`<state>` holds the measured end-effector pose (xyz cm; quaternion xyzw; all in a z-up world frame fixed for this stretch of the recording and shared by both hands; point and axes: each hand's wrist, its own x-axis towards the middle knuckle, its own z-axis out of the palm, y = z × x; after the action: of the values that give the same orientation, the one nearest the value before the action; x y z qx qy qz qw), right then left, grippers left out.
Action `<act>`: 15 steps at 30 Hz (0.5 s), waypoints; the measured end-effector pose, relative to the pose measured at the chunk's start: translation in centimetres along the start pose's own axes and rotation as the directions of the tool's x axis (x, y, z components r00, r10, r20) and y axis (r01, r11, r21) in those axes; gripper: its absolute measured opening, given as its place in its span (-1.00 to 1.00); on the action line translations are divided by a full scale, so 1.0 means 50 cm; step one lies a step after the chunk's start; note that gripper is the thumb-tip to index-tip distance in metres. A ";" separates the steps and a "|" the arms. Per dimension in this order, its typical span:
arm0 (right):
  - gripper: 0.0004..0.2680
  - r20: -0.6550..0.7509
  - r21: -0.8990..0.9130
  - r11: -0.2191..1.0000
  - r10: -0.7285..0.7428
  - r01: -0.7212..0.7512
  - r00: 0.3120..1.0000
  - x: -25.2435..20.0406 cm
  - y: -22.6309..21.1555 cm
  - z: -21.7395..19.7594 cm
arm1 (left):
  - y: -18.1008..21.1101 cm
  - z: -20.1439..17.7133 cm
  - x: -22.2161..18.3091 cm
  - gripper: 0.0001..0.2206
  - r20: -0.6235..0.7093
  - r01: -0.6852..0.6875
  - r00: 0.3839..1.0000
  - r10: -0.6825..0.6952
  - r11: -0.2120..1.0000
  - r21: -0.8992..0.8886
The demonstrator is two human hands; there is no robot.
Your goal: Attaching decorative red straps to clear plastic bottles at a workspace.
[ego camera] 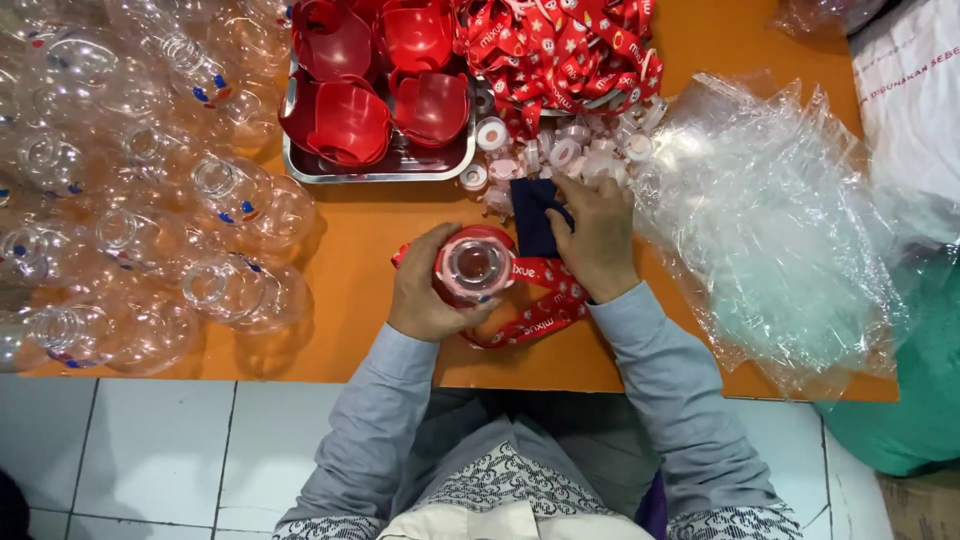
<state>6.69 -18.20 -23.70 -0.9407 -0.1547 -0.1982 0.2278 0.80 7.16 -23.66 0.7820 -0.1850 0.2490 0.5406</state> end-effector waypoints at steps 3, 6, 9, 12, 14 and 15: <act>-0.72 -0.069 0.013 0.997 -0.079 0.080 0.994 -0.017 0.003 -0.001 | -0.002 -0.024 0.007 -0.13 -0.027 -0.011 1.000 0.009 0.999 -0.052; -0.74 -0.040 0.240 0.970 -0.025 0.034 0.999 -0.033 -0.047 -0.046 | 0.009 -0.056 0.024 -0.14 -0.030 -0.045 0.999 0.043 0.997 -0.066; -0.74 0.068 0.454 0.885 0.082 -0.104 0.994 -0.052 -0.081 -0.078 | 0.018 -0.079 0.037 -0.11 -0.001 -0.050 0.999 0.050 0.996 -0.075; -0.75 0.023 0.417 0.902 0.117 -0.116 0.993 -0.065 -0.062 -0.074 | 0.028 -0.084 0.056 -0.08 0.032 -0.068 0.997 0.071 0.993 -0.097; -0.77 -0.056 0.355 0.932 0.092 -0.067 0.994 -0.053 -0.032 -0.078 | 0.032 -0.072 0.071 -0.08 0.044 -0.092 0.994 0.097 0.992 -0.089; -0.73 -0.095 0.221 0.975 0.045 -0.023 0.994 -0.040 -0.013 -0.088 | 0.031 -0.059 0.078 -0.08 0.074 -0.109 0.990 0.116 0.990 -0.087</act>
<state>3.35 -20.21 -20.76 -0.9012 -0.1480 -0.2224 0.3414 2.51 9.32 -19.32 0.7565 -0.2603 0.2401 0.5498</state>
